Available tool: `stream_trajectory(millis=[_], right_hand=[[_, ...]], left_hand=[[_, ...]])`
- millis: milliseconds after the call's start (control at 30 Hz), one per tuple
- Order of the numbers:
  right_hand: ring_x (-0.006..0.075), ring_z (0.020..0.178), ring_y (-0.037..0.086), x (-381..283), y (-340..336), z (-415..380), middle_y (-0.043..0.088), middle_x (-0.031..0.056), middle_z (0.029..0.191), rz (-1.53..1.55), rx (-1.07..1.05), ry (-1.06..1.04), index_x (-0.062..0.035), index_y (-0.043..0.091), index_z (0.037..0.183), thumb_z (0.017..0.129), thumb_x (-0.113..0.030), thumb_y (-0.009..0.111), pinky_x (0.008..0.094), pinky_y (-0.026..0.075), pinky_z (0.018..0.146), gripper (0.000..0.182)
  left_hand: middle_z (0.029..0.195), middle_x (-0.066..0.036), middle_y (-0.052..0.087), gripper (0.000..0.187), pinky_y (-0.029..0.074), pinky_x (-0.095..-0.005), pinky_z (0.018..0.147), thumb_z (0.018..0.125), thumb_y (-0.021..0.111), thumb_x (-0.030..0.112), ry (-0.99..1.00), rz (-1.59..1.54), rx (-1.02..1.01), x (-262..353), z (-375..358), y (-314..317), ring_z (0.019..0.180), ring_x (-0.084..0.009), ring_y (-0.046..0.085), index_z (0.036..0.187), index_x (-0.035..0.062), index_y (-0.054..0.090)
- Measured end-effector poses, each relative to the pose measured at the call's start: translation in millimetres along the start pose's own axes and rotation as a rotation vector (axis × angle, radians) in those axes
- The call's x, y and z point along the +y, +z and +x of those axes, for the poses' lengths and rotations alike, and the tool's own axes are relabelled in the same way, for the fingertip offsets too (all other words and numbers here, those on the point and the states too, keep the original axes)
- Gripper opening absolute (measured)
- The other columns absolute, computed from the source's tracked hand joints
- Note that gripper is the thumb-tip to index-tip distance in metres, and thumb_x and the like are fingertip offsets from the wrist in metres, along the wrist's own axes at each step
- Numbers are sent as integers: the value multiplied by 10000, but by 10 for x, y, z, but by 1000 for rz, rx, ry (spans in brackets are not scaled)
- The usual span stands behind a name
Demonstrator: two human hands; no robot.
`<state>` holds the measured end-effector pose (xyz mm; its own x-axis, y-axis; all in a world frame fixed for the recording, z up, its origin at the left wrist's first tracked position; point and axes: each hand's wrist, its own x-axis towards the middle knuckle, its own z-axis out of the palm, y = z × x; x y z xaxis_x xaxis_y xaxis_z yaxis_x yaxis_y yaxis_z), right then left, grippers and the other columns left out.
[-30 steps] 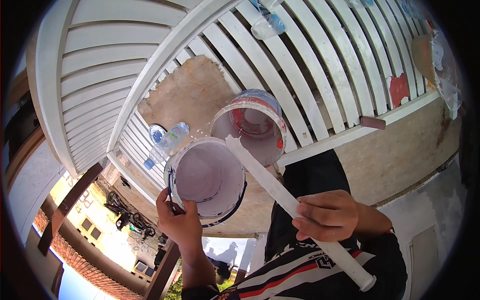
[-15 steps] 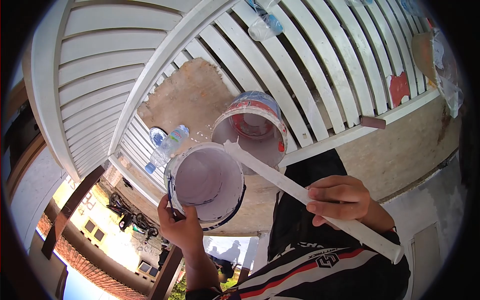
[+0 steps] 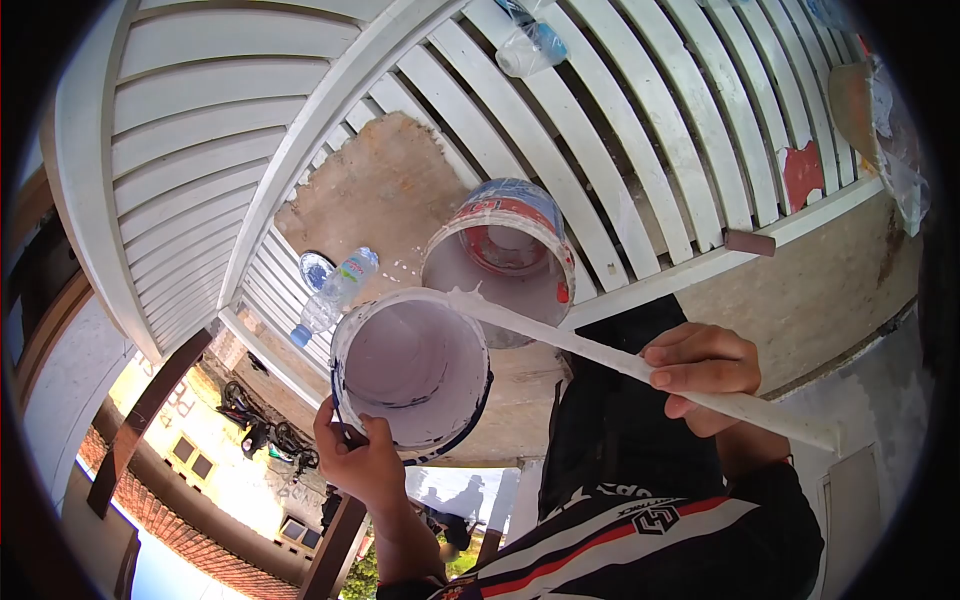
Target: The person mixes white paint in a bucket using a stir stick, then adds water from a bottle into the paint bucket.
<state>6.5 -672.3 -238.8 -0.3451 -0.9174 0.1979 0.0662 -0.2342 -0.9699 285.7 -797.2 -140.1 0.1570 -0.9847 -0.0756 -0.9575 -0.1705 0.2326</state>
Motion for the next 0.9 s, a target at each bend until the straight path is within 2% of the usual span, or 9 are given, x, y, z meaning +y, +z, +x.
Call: stream_trajectory(millis=[67,167,467,567,667,767,800,900], right_hand=[[234,666,639,17,-28,-25,574,121,795,-9,4,11,1,631,923,856,-246,645,316,578,597,256],[252,751,664,11,-14,-74,637,118,807,63,67,68,7,671,905,771,-175,719,314,576,635,231],[253,739,662,-32,22,-138,642,148,835,45,-9,40,13,671,895,744,-143,739,302,571,638,227],[234,683,644,-31,62,-130,595,127,819,-39,-73,9,-1,646,888,819,-225,686,304,568,586,237],[241,718,650,-18,134,-167,608,128,818,-84,-74,-7,-2,659,908,805,-210,696,305,563,611,235],[248,761,653,34,250,-214,617,134,832,-111,-35,102,-4,663,937,794,-185,707,304,556,646,235],[251,789,653,54,277,-210,622,150,864,-129,-66,117,-5,664,941,777,-139,716,301,550,667,218],[234,757,655,111,396,-267,630,155,869,-128,-45,109,7,664,936,678,-31,761,272,540,633,278]], left_hand=[[629,-7,512,369,288,-181,459,689,580,-54,-16,8,6,-1,-3,-5,494,-40,389,1057,-40,564],[636,-10,517,379,292,-183,460,687,582,-49,16,-35,32,-28,-18,2,492,-44,392,1065,-37,565],[649,-9,511,389,290,-180,467,695,578,-45,-2,-38,52,-141,-14,-14,504,-41,390,1084,-32,561],[657,-7,505,386,289,-177,473,704,576,-46,-23,-103,77,-195,-19,9,516,-39,390,1090,-38,554],[688,-19,525,392,293,-176,478,713,572,-48,-19,-132,86,-278,-23,-6,526,-41,396,1103,-48,540],[742,-48,562,391,311,-176,484,727,563,-45,-62,-201,102,-314,-39,-14,545,-46,428,1116,-57,521],[760,-58,571,389,318,-175,487,733,560,-42,-45,-211,107,-311,-39,-9,553,-49,441,1119,-59,516],[801,-83,594,380,336,-174,495,747,550,-35,-11,-223,118,-329,-52,-1,575,-57,476,1124,-64,505]])
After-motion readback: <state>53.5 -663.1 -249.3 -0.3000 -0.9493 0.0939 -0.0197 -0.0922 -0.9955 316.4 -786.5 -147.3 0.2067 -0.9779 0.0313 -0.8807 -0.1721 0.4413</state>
